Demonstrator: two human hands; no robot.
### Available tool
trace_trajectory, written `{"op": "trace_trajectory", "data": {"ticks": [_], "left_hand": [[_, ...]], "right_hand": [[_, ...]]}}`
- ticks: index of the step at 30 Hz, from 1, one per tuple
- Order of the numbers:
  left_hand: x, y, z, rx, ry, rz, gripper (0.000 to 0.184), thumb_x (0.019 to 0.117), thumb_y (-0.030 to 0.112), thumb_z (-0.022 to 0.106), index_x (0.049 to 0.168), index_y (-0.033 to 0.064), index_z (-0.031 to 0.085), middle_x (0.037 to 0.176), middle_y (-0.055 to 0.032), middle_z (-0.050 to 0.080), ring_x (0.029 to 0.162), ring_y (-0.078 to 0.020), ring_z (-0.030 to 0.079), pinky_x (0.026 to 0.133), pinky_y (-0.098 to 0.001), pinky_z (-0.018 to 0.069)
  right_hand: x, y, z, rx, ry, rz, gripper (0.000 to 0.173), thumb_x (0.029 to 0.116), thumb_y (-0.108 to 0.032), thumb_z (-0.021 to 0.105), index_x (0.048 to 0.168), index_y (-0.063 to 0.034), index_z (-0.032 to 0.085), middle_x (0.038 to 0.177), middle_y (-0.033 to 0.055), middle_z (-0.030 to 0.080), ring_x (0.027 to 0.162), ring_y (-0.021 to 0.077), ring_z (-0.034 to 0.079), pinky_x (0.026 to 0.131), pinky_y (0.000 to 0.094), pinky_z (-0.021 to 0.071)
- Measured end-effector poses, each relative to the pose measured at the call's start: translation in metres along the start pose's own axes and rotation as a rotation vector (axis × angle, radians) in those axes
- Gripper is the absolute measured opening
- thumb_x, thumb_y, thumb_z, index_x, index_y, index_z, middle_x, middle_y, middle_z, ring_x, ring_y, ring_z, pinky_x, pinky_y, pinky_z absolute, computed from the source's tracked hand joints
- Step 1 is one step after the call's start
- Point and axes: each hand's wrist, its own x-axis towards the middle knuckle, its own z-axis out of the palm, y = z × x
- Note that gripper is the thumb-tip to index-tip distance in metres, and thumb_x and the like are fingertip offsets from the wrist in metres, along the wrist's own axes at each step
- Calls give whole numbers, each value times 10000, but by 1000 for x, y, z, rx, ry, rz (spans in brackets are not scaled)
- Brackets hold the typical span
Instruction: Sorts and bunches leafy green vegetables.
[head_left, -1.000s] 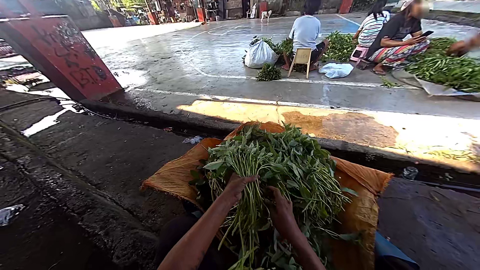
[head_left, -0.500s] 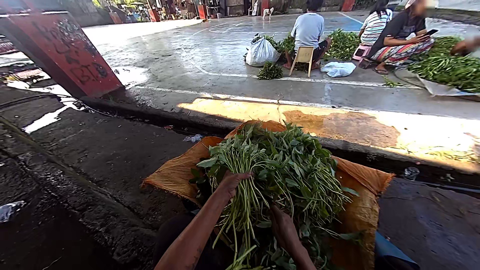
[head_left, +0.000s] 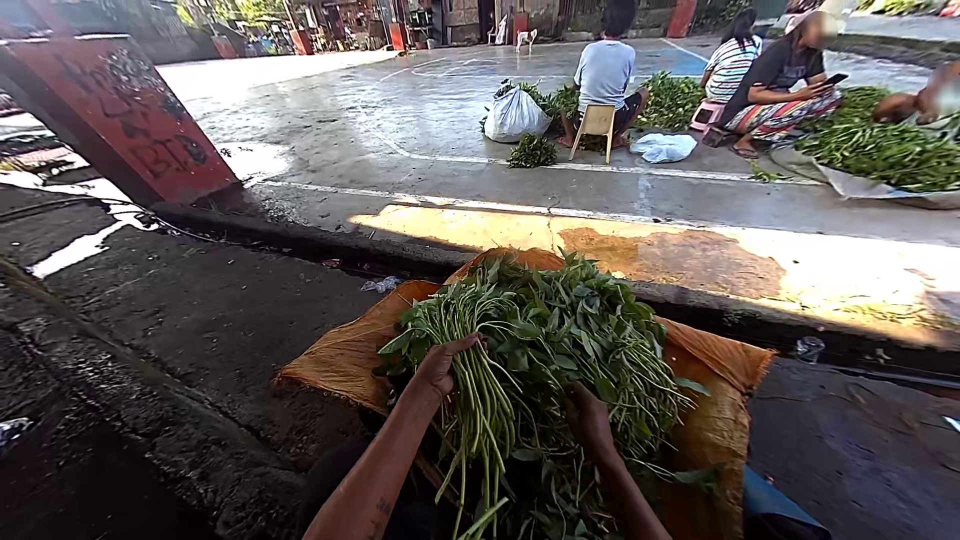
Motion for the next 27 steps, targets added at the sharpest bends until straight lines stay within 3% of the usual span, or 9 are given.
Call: {"op": "trace_trajectory", "data": {"ticks": [3, 6, 8, 10, 14, 18, 21, 24, 27], "left_hand": [[-1, 16, -15, -112, -25, 220, 230, 1057, 90, 450, 984, 63, 666, 845, -41, 695, 733, -104, 684, 663, -239, 589], [3, 34, -23, -268, 73, 326, 218, 1067, 93, 424, 1065, 64, 641, 875, -21, 700, 754, -80, 689, 668, -227, 592], [4, 35, -23, -296, 100, 302, 220, 1059, 94, 454, 1180, 57, 634, 983, -33, 725, 810, -85, 709, 704, -238, 600], [2, 31, -17, -262, 110, 248, 205, 1054, 86, 466, 1164, 54, 636, 997, -47, 728, 804, -104, 710, 695, -252, 600], [-3, 16, -5, -176, 34, 137, 191, 1048, 57, 458, 1042, 17, 644, 867, -90, 703, 747, -156, 704, 677, -285, 607], [-6, 9, 5, -194, -9, 68, 167, 1018, 0, 497, 1153, 4, 595, 982, -152, 724, 853, -264, 741, 770, -405, 630], [-6, 6, 9, -135, 4, 91, 162, 997, -29, 536, 1136, -14, 617, 930, -151, 731, 781, -235, 737, 702, -364, 632], [-10, 1, 15, -61, 10, 104, 136, 982, -40, 569, 1096, -29, 642, 869, -134, 733, 725, -195, 723, 664, -313, 617], [-10, -5, 18, -35, 27, 109, 124, 963, -28, 621, 1082, -34, 656, 854, -135, 741, 722, -192, 725, 678, -313, 617]], "right_hand": [[15, 34, -24, 191, 121, 179, 311, 1038, -128, 540, 1268, 53, 643, 1147, 254, 690, 1069, 378, 671, 981, 546, 503], [10, 47, -45, 381, 148, 250, 274, 1048, -153, 567, 1226, 29, 669, 1108, 190, 701, 981, 262, 673, 879, 452, 531], [-2, 41, -54, 578, 158, 197, 239, 1058, -135, 544, 1191, 11, 677, 1009, 103, 685, 831, 137, 637, 715, 304, 526], [-16, 29, -57, 816, 153, 130, 232, 1058, -95, 510, 1179, 13, 676, 929, 36, 662, 732, 66, 606, 614, 206, 497], [-34, 15, -55, 1189, 115, 118, 281, 1060, -41, 439, 1278, -21, 616, 1028, -11, 704, 786, 22, 648, 678, 183, 548], [-32, 9, -51, 1599, 191, 289, 317, 1118, -134, 291, 1258, -83, 570, 797, -29, 668, 599, 33, 634, 567, 184, 563], [-41, 7, -44, 1315, 92, 133, 345, 1062, -39, 355, 1339, -24, 560, 802, -37, 645, 599, 23, 576, 561, 182, 509], [-48, -1, -26, 1067, 173, -38, 304, 963, -13, 553, 1254, 33, 630, 939, -3, 728, 724, 20, 633, 660, 199, 532], [-51, -4, -8, 877, 222, -196, 368, 924, -66, 613, 1268, 58, 644, 1032, 31, 715, 854, 38, 665, 802, 224, 565]]}}
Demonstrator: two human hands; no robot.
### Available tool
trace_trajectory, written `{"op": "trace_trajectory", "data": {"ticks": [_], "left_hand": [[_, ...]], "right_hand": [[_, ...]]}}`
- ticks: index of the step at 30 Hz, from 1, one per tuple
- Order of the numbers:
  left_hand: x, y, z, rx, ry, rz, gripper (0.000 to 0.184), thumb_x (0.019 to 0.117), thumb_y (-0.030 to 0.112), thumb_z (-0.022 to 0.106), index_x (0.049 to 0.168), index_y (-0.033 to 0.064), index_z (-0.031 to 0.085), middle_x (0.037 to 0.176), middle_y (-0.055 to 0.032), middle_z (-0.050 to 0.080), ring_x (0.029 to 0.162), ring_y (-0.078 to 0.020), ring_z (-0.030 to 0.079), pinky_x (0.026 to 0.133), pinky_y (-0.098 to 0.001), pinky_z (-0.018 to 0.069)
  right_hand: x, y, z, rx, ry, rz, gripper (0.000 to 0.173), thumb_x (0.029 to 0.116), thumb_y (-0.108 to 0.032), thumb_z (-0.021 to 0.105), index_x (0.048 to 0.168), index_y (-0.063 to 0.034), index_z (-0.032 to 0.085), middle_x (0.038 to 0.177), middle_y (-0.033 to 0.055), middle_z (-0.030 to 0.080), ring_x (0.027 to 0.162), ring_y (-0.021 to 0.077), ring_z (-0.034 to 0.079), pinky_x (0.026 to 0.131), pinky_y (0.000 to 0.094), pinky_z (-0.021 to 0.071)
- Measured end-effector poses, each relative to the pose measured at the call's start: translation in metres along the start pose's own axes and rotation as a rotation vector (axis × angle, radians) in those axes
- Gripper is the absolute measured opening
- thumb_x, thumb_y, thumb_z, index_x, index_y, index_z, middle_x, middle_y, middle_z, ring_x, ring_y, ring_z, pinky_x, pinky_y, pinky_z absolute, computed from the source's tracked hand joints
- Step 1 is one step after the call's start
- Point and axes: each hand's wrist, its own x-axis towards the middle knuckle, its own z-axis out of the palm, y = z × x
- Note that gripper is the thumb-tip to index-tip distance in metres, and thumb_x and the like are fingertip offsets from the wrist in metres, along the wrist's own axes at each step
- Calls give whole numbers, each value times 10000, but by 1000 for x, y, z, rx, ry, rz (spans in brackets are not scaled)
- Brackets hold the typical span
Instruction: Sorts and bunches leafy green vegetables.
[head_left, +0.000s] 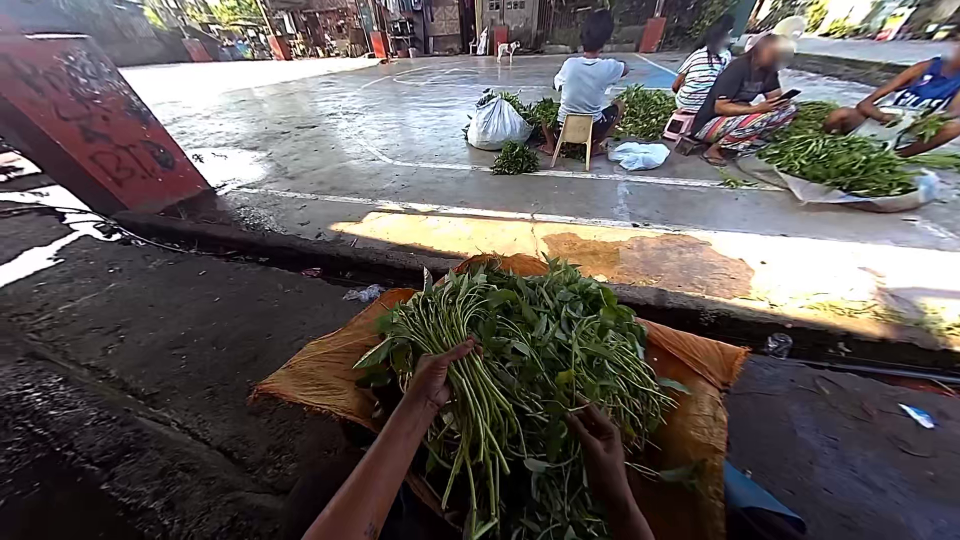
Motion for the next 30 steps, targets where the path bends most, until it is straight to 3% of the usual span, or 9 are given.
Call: {"op": "trace_trajectory", "data": {"ticks": [4, 6, 8, 13, 19, 22, 25, 27, 30], "left_hand": [[-3, -8, 4, 111, 15, -17, 186, 917, -15, 702, 1095, -38, 650, 854, -125, 744, 745, -188, 724, 710, -319, 611], [-6, -17, 7, 171, -30, 16, 275, 873, -63, 733, 1125, -48, 623, 878, -136, 738, 778, -200, 724, 754, -324, 611], [-10, -23, 12, 214, -64, 83, 333, 831, -97, 760, 1132, -61, 622, 902, -139, 751, 813, -203, 738, 800, -323, 610], [-17, -29, 23, 326, -1, 249, 621, 725, -93, 849, 1255, -25, 530, 1002, -68, 717, 934, -122, 705, 869, -290, 590], [-14, -30, 24, 416, 63, 233, 666, 689, -47, 899, 1248, -31, 538, 1004, -77, 721, 939, -122, 706, 866, -290, 586], [-10, -30, 21, 456, 85, 189, 760, 691, -31, 905, 1334, -44, 499, 1169, -150, 660, 1070, -170, 659, 937, -331, 556], [-7, -29, 21, 445, 97, 150, 903, 679, -18, 918, 1426, -40, 410, 1306, -200, 587, 1192, -219, 602, 1005, -370, 523], [-7, -31, 21, 457, 91, 113, 930, 683, 21, 929, 1441, -44, 393, 1320, -214, 579, 1207, -233, 594, 1019, -381, 512], [-10, -34, 22, 463, 37, 61, 985, 696, 44, 926, 1471, -35, 323, 1317, -214, 577, 1194, -223, 612, 1016, -363, 525]], "right_hand": [[-8, 6, 20, -180, -14, -86, 392, 884, -78, 668, 1253, 57, 680, 989, 48, 656, 742, -8, 577, 689, 153, 505], [-12, 7, 30, -314, -10, -138, 172, 867, -113, 683, 944, 36, 721, 907, 51, 633, 711, 3, 540, 651, 165, 469], [-18, 1, 39, -480, -28, -192, 170, 859, -107, 667, 761, 32, 657, 793, 72, 576, 679, 73, 523, 627, 227, 456], [-27, -10, 51, -699, -53, -364, 172, 843, -125, 647, 730, 0, 679, 702, 97, 593, 657, 205, 608, 601, 356, 520], [-27, -14, 52, -778, -54, -459, 157, 819, -107, 657, 874, -64, 798, 811, 148, 658, 694, 282, 663, 604, 448, 556], [-28, -13, 50, -751, -106, -410, 231, 892, -115, 615, 1026, -68, 798, 899, 171, 685, 786, 313, 695, 669, 482, 582], [-24, -20, 46, -479, -375, -87, 540, 1026, -324, 404, 1451, -36, 570, 1228, 213, 603, 1085, 242, 582, 939, 392, 503], [-15, -33, 50, -205, -455, 153, 678, 933, -332, 493, 1510, 18, 432, 1480, 223, 475, 1335, 210, 487, 1098, 355, 422], [1, -44, 74, 86, -305, 267, 724, 943, -326, 615, 1525, 14, 351, 1474, 130, 517, 1282, 96, 549, 1046, 257, 481]]}}
